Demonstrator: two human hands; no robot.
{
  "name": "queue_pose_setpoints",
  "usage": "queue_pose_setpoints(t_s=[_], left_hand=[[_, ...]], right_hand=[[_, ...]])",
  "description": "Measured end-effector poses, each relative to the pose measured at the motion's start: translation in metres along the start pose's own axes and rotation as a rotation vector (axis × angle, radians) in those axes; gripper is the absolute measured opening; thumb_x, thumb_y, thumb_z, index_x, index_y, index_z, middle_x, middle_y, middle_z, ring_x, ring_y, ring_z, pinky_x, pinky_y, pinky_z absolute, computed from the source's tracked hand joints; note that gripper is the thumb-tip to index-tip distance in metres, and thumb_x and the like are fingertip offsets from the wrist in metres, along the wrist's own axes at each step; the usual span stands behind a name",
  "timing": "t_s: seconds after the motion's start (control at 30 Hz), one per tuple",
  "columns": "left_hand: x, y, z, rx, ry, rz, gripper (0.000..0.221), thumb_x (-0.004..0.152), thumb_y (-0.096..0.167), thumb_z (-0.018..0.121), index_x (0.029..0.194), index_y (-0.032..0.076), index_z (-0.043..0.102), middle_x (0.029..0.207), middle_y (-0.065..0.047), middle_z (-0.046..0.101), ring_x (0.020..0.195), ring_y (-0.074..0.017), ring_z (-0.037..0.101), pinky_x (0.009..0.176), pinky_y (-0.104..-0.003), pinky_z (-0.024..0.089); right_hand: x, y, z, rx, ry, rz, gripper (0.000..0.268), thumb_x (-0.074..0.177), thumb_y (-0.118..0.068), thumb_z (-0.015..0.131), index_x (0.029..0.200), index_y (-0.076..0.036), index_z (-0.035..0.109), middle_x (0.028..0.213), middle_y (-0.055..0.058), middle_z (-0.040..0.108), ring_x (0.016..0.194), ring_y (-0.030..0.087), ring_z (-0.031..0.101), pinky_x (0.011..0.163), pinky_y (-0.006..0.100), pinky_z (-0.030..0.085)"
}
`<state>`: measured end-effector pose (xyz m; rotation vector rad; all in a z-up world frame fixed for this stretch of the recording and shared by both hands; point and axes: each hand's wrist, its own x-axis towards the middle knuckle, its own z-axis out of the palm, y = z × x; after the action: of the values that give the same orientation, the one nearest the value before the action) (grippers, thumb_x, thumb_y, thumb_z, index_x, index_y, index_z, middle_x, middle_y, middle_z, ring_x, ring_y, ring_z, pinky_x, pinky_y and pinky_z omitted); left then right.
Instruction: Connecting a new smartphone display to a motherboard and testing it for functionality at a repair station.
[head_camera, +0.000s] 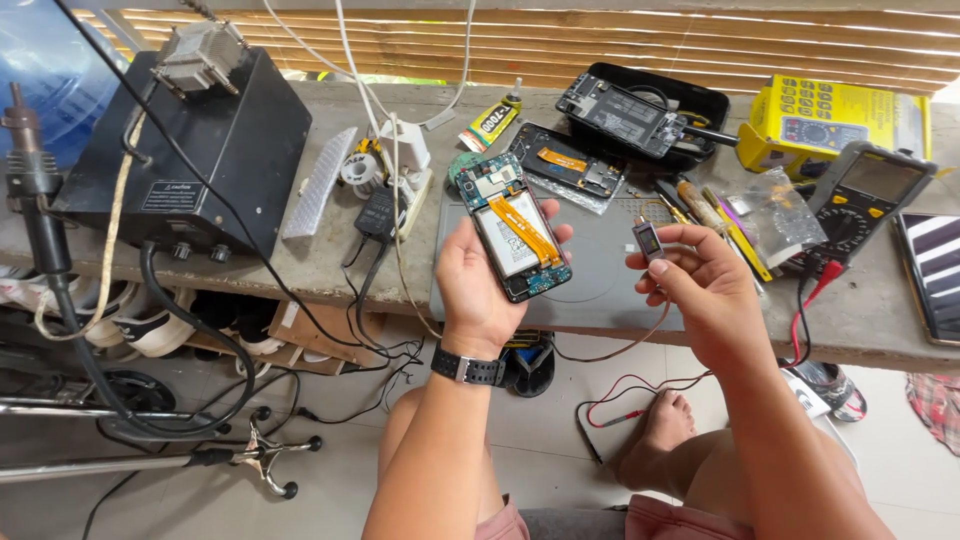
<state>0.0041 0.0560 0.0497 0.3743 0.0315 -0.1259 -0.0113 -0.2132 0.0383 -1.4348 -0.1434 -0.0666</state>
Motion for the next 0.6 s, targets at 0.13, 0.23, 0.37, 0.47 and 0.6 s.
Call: queue_pose_setpoints(t_s=[0.13,0.23,0.37,0.47,0.6], left_hand=[[0.005,-0.008,-0.010,0.033,0.051,-0.033,0.074,0.116,0.057,0.047,0.175,0.012,0.045,0.157,-0.028,0.067,0.124,-0.0482,0.076,0.102,-0.067,0.067],[0.004,-0.013,-0.006,0.071,0.167,-0.018,0.079,0.108,0.063,0.070,0.166,0.011,0.058,0.140,-0.019,0.072,0.112,-0.0331,0.077,0.095,-0.055,0.072],[0.007,-0.021,-0.010,0.082,0.308,0.051,0.065,0.099,0.055,0.091,0.141,0.010,0.072,0.116,-0.008,0.075,0.101,-0.0252,0.078,0.085,-0.037,0.068],[0.011,-0.027,-0.020,0.112,0.340,0.093,0.055,0.099,0.048,0.094,0.129,0.011,0.067,0.116,-0.011,0.077,0.107,-0.0305,0.080,0.091,-0.041,0.068],[-0.001,-0.020,0.019,0.164,0.381,0.153,0.041,0.100,0.024,0.094,0.124,0.012,0.063,0.112,-0.008,0.074,0.108,-0.0280,0.079,0.100,-0.045,0.068]], right_hand=[[-0.004,-0.013,-0.004,-0.132,0.031,-0.008,0.038,0.109,0.003,0.074,0.146,-0.001,0.069,0.112,0.027,0.082,0.087,0.025,0.080,0.075,0.034,0.066],[-0.008,-0.024,-0.001,-0.182,0.034,-0.019,0.035,0.109,0.005,0.072,0.144,0.001,0.071,0.110,0.025,0.081,0.087,0.022,0.074,0.077,0.031,0.060],[-0.006,-0.022,0.003,-0.191,0.017,-0.008,0.032,0.109,0.005,0.073,0.141,0.000,0.075,0.108,0.025,0.082,0.085,0.020,0.072,0.076,0.030,0.059],[-0.005,-0.017,0.006,-0.211,0.004,-0.014,0.032,0.109,0.005,0.074,0.140,0.000,0.078,0.107,0.024,0.082,0.084,0.019,0.072,0.074,0.030,0.058],[0.000,0.000,0.007,-0.353,0.012,-0.091,0.032,0.109,0.003,0.076,0.138,-0.006,0.084,0.104,0.016,0.085,0.091,0.012,0.070,0.079,0.030,0.061]])
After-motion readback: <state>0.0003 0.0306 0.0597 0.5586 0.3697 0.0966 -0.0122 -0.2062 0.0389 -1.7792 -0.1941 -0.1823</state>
